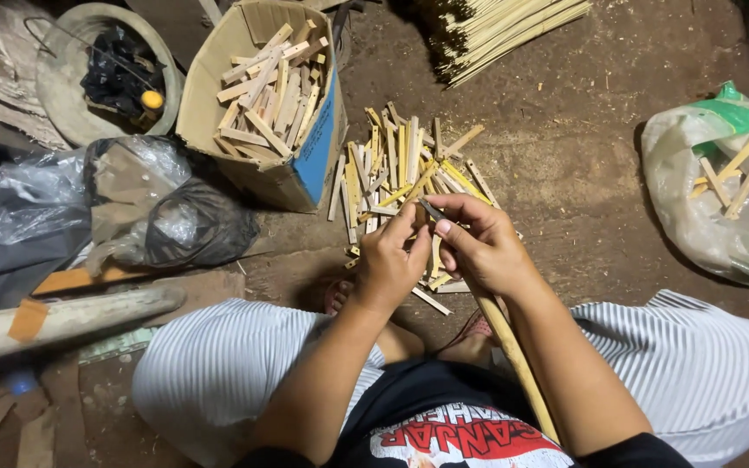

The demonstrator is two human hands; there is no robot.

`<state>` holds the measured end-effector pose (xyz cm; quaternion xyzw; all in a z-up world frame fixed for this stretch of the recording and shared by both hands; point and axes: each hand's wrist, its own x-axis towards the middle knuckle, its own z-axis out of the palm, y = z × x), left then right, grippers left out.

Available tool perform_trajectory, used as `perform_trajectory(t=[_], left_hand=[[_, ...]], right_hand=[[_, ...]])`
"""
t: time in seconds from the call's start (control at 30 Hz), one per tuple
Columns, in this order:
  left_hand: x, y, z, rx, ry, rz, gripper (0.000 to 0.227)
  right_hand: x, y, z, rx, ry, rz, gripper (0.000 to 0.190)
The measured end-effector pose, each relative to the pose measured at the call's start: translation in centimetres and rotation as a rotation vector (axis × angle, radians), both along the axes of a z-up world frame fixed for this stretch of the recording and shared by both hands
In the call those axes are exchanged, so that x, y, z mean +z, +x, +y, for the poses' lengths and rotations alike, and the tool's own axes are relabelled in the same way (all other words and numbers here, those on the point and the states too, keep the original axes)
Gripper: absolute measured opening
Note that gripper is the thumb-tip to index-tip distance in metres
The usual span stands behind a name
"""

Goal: Assembling small wooden slats onto a central bamboo stick to create a lattice-like structure.

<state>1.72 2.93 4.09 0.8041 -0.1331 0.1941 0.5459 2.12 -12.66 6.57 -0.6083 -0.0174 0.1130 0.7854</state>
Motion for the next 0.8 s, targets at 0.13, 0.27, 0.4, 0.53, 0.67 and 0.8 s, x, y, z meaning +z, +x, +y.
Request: perform_trajectory(t=[0.13,0.27,0.4,0.53,0.67,0.8], left_hand=[[0.1,0.2,-0.7,0.041,-0.017,-0.067,0.035],[-3.2,0.8,-0.7,0.031,0.071,-0.079,0.034],[-3.1,0.7,-0.8,-0.015,0.178,-0.061,0.034],[-5.6,0.5,-0.6,-0.001,0.231,-0.072,0.033],[-4.5,0.3,-0.7,-0.037,0.154,-0.035,0.030],[-4.4,0.4,-1.1,-0.073,0.015,-0.029,0.032]], right_hand=[[-2.4,0.3,-2.6,-0.054,0.091,0.017,0.036],[-1.4,-0.4,-1.7,-0.010,0.160,0.033,0.043],[-2.5,-0.6,-0.9,0.037,0.176,0.048,0.046],[-2.8,-0.5,-0.9,0.027,0.176,0.093,0.045],[-4.0,0.0,-2.1,0.005,0.074,0.096,0.037],[-6.6,0.8,-5.4,-0.089,0.023,0.135,0.036]])
